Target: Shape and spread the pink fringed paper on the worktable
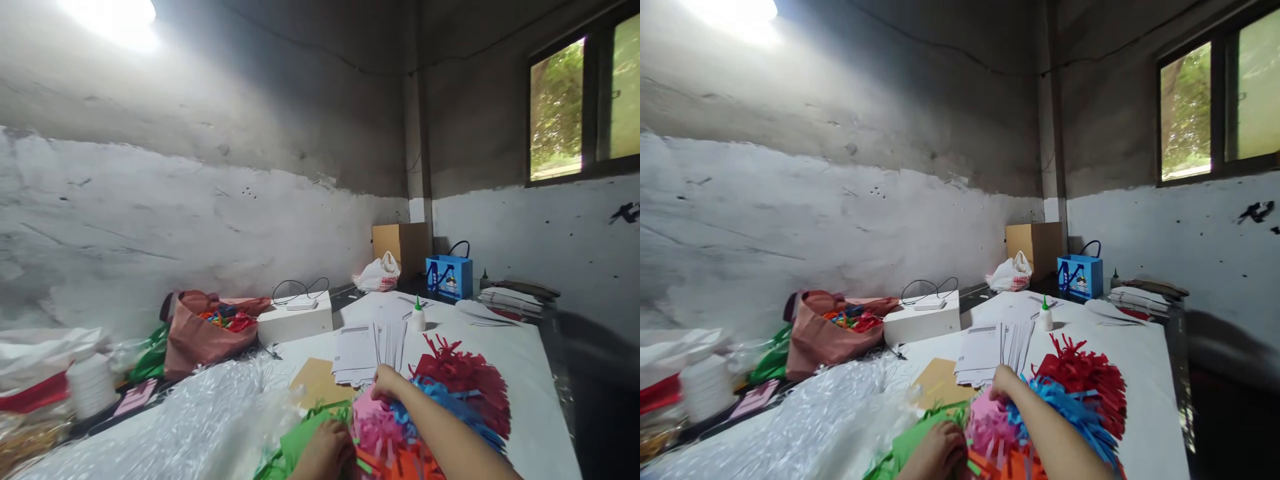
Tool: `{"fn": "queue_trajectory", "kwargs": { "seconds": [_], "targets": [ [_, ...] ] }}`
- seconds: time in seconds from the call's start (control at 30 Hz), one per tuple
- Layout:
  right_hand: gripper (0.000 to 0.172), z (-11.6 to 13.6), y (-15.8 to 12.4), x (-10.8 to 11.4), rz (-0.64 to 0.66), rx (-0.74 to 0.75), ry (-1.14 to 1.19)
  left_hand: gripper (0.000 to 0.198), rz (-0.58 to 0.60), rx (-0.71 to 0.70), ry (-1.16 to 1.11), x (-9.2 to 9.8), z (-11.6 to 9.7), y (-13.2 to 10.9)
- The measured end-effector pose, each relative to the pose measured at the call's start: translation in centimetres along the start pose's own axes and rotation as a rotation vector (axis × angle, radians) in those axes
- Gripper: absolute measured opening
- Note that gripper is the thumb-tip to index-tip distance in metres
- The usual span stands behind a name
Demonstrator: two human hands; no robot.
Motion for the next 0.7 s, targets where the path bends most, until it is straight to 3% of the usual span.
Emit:
{"fn": "queue_trajectory", "kwargs": {
  "seconds": [0.07,0.13,0.2,0.27,0.37,0.5,0.6,0.7],
  "targets": [
    [0.029,0.6,0.3,0.3,-0.013,0.067,0.047,0.011,0.04,0.033,0.014,0.4,0.7,-0.7],
    [0.026,1.8,-0.2,1.9,-0.074,0.174,0.107,0.01,0.014,0.071,-0.009,1.2,1.2,-0.8],
    [0.021,3.3,-1.3,4.4,-0.153,0.297,0.174,0.025,-0.108,0.123,-0.05,2.6,1.2,-0.3],
    [0.014,5.1,-3.2,7.2,-0.22,0.417,0.239,0.053,-0.267,0.165,-0.111,4.3,0.2,0.5],
    [0.014,8.1,-6.6,10.7,-0.278,0.581,0.313,0.075,-0.402,0.164,-0.254,6.9,-3.5,1.4],
    [0.014,11.0,-11.8,13.4,-0.425,0.689,0.376,0.053,-0.453,0.172,-0.429,9.9,-9.7,0.0],
    [0.02,12.8,-16.7,12.1,-0.621,0.736,0.395,0.05,-0.53,0.264,-0.551,11.1,-12.2,-4.4],
    [0.015,15.9,-22.9,6.8,-0.71,1.043,0.237,0.045,-0.602,0.475,-0.87,10.4,-11.8,-10.7]
  ]
}}
Point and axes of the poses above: each hand's wrist, its own y-axis towards the middle knuckle, its own x-axis out of the back of the hand, z = x × y, the point moved 5 cm from there along y, towards the middle knuckle, and after that the axes turned 8 degrees about -z, right-handed, at the moved point
